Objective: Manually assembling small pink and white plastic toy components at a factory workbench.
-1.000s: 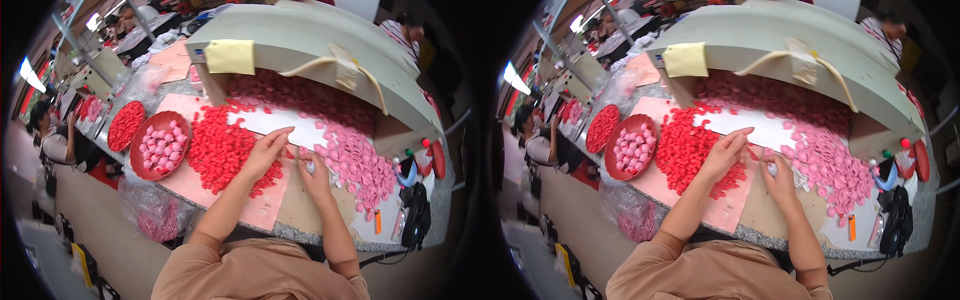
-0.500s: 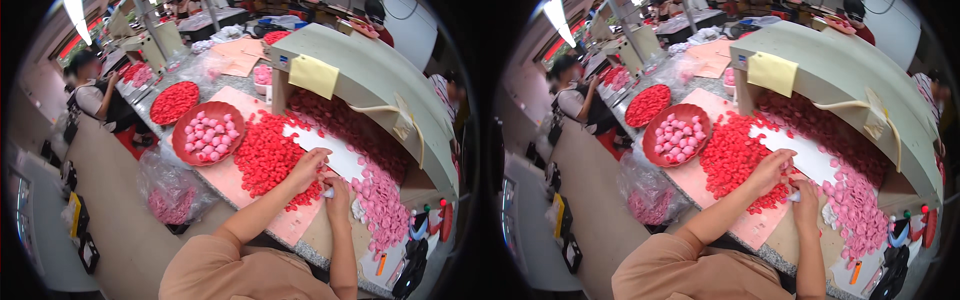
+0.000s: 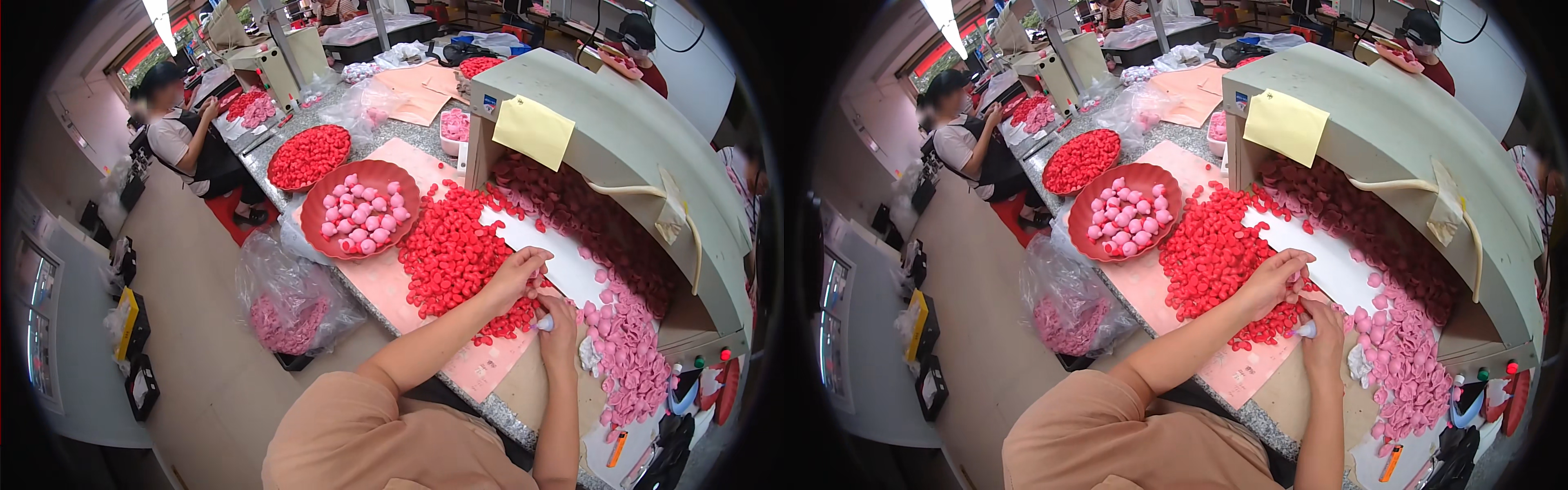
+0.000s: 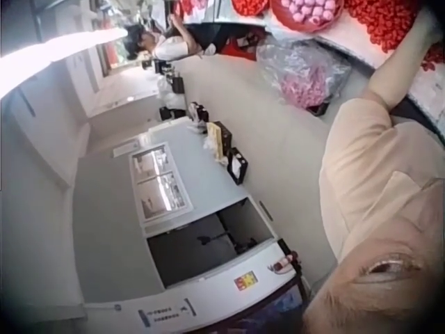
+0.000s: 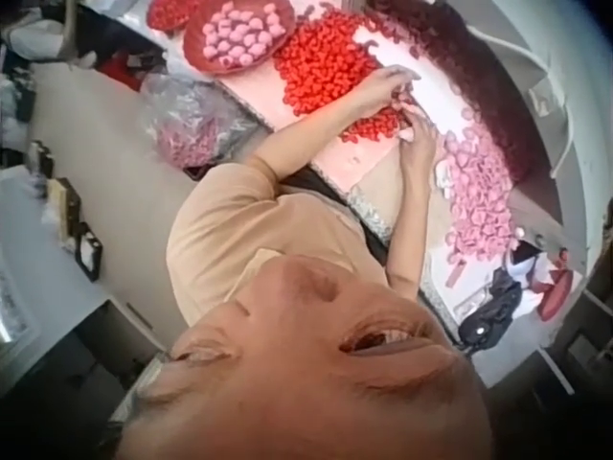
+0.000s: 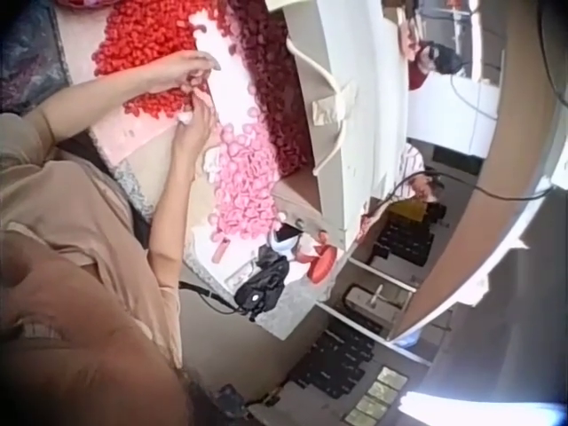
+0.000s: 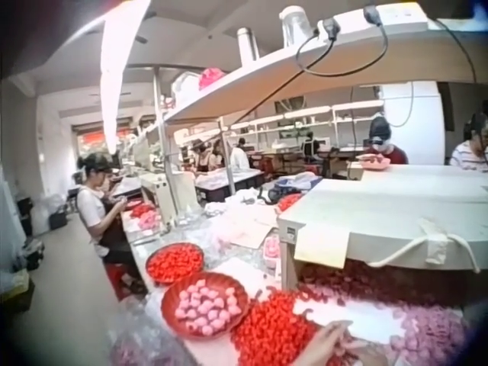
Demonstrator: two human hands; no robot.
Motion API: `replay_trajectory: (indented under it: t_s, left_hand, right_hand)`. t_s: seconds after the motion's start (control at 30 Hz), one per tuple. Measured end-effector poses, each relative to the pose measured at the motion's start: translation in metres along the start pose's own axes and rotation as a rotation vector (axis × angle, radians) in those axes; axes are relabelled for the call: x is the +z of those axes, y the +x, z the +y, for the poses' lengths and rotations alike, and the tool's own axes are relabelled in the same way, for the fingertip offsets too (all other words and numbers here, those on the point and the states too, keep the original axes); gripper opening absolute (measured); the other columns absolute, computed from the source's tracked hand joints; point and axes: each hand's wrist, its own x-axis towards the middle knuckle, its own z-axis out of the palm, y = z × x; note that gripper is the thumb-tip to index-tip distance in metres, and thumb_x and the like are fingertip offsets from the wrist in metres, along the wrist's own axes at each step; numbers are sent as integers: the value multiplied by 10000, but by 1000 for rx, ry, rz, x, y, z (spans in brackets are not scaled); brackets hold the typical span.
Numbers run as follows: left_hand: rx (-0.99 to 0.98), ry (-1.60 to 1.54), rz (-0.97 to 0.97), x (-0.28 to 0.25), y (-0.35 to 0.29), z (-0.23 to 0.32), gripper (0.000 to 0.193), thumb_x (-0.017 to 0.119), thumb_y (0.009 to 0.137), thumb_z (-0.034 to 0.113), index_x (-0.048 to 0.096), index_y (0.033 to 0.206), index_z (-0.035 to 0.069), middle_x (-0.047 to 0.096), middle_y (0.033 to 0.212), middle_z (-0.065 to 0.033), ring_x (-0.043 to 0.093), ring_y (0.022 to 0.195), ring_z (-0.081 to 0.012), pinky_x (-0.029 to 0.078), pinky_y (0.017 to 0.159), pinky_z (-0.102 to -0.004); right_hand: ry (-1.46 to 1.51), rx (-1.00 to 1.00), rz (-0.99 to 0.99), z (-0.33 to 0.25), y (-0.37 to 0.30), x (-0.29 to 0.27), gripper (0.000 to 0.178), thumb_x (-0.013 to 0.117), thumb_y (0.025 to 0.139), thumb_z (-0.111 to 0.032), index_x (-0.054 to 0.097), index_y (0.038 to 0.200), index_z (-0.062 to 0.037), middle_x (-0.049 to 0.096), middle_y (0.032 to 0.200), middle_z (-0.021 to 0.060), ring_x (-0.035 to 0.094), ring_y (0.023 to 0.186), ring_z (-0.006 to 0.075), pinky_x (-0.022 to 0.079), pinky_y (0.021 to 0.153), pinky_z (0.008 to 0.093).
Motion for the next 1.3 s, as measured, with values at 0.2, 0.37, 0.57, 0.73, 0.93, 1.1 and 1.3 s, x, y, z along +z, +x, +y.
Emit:
replay_trajectory:
  t_s: [0.2,0.37,0.57,0.73,0.93,1.1,1.3]
  left_hand:
    - [26,-51,8,-1,3,-3,219,463,935,197,528,1086,52,491,788,1,442,595,-90,354,499,-219]
    - [-45,14,-11,5,0,0,197,484,936,195,533,1080,70,480,765,11,421,593,-67,328,489,-208]
    - [-107,247,-181,18,-12,-11,226,506,937,215,573,1076,49,478,745,28,423,576,-35,351,456,-189]
    - [-95,288,-270,23,-18,-17,230,507,939,211,570,1087,48,481,754,29,422,577,-28,348,450,-177]
    - [-14,458,-300,32,-21,-22,185,516,934,196,549,1055,60,532,790,9,417,574,-32,323,474,-159]
    - [-142,103,-225,29,-13,-22,344,469,919,144,424,1243,40,566,972,-53,447,716,-72,369,614,-208]
    - [-296,-145,-182,25,-10,-19,452,476,892,112,355,1316,13,549,1058,-101,473,871,-120,379,730,-233]
  right_hand:
    - [-28,-43,-52,1,-6,-3,305,618,726,29,608,1018,-59,625,1008,98,565,977,285,411,872,369]
    - [241,103,65,7,-9,-6,201,615,784,3,596,982,-24,633,940,74,584,895,236,448,830,313]
    - [1202,563,215,12,-5,-28,186,583,888,-168,544,1018,-41,587,847,10,483,648,63,396,572,203]
    - [1402,597,187,12,-10,-30,167,599,883,-156,523,995,-57,567,829,16,515,690,88,416,584,222]
    - [1348,574,167,17,-15,-29,193,603,882,-144,526,1023,-37,562,830,14,521,717,88,419,599,215]
    - [1369,627,159,16,-10,-37,259,589,891,-157,516,1101,-25,560,867,25,539,765,104,458,663,235]
    - [1436,714,147,29,-13,-48,273,596,884,-145,529,1109,-5,582,919,42,566,800,105,490,714,233]
